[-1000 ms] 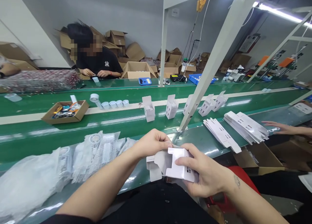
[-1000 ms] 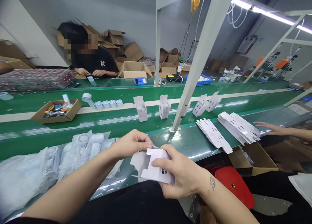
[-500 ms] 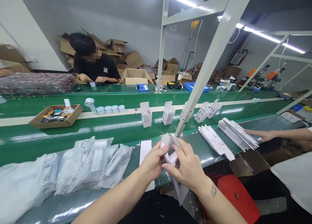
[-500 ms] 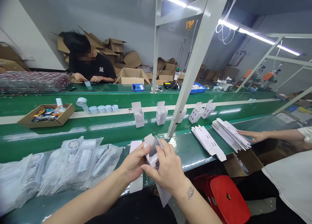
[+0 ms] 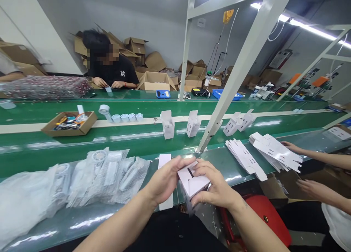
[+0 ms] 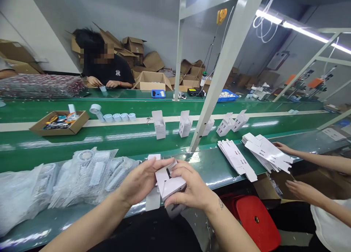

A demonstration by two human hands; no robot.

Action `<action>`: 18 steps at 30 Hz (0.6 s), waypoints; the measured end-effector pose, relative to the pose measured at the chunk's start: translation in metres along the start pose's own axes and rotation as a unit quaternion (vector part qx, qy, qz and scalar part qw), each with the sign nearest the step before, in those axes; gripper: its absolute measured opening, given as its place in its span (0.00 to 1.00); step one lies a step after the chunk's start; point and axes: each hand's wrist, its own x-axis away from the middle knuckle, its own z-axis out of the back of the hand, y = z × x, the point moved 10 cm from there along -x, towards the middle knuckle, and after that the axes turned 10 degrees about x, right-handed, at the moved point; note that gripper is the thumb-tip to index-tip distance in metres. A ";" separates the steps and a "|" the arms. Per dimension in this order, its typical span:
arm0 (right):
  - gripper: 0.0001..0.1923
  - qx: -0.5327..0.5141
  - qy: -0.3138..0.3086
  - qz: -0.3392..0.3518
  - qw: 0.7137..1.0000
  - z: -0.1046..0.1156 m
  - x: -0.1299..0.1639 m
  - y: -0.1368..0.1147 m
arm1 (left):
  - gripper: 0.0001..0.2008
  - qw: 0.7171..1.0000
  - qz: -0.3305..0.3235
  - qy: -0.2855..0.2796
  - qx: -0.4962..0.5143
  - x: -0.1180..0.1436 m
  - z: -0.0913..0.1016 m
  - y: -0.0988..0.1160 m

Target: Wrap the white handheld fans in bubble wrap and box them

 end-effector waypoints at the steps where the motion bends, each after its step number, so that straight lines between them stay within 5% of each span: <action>1: 0.28 -0.017 0.009 0.003 1.000 0.001 0.000 0.000 | 0.19 1.000 0.012 -0.019 -0.019 0.000 -0.001 0.000; 5: 0.24 -0.052 0.040 -0.017 0.998 -0.005 0.003 0.004 | 0.17 0.996 0.014 -0.047 -0.074 -0.005 0.003 0.004; 8: 0.30 -0.071 0.053 -0.018 0.996 -0.011 0.008 0.005 | 0.35 0.986 0.063 -0.070 -0.140 -0.006 0.004 -0.002; 12: 0.39 -0.018 0.119 -0.003 0.993 -0.001 0.024 -0.007 | 0.32 0.956 0.074 -0.119 -0.258 0.000 -0.005 -0.003; 14: 0.42 0.059 0.135 -0.054 0.988 0.002 0.034 -0.009 | 0.29 0.966 0.041 -0.085 -0.242 0.002 -0.005 0.000; 18: 0.56 0.106 0.048 -0.208 0.971 -0.019 0.054 0.008 | 0.29 0.996 0.008 -0.002 -0.094 0.007 0.001 -0.013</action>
